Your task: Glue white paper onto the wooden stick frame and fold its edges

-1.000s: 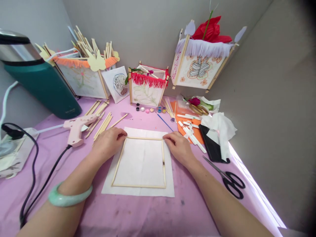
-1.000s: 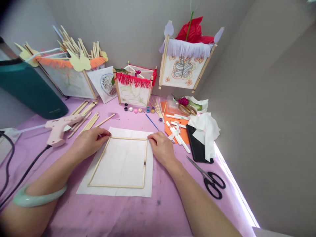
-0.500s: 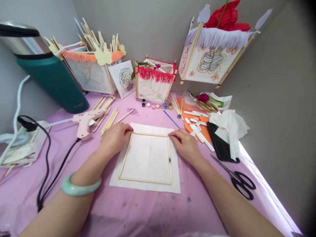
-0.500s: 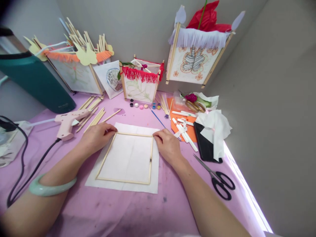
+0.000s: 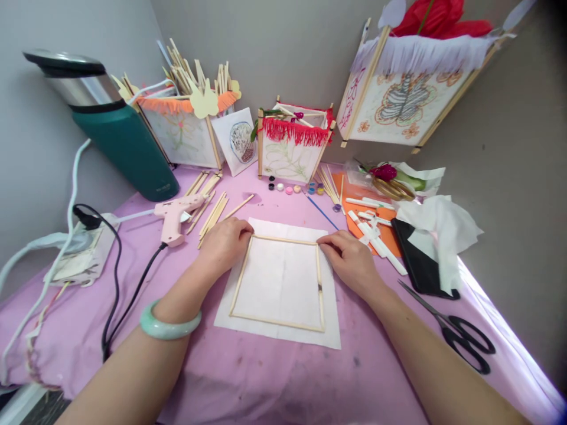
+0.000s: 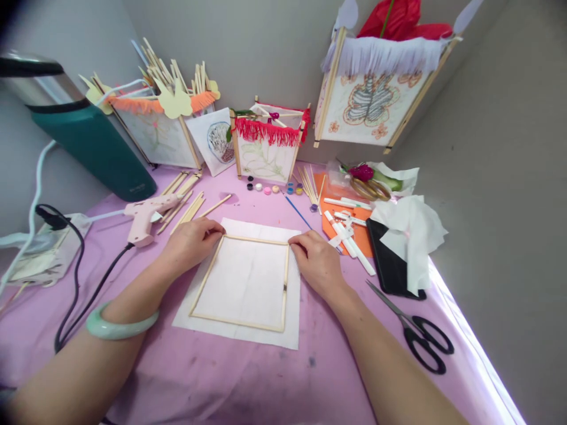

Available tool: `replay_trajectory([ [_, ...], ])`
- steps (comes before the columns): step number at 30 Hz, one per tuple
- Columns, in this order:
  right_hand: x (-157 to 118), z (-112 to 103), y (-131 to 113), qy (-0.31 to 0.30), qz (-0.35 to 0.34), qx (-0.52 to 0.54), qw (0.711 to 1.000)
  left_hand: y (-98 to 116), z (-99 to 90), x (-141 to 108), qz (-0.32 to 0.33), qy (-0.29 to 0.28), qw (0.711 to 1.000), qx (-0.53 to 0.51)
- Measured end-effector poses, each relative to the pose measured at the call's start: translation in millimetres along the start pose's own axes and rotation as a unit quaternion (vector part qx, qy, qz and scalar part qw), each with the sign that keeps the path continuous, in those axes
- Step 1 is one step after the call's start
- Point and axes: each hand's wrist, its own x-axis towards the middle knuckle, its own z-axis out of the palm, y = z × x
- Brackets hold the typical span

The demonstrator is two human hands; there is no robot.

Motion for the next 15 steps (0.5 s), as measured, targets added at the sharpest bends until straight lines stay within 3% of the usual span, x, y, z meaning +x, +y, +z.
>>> replay_trajectory([
  [15,0.9,-1.6,-2.7,-0.01,0.0,0.002,1.0,0.3,-0.6,0.5,0.0,-0.004,1.0,0.007],
])
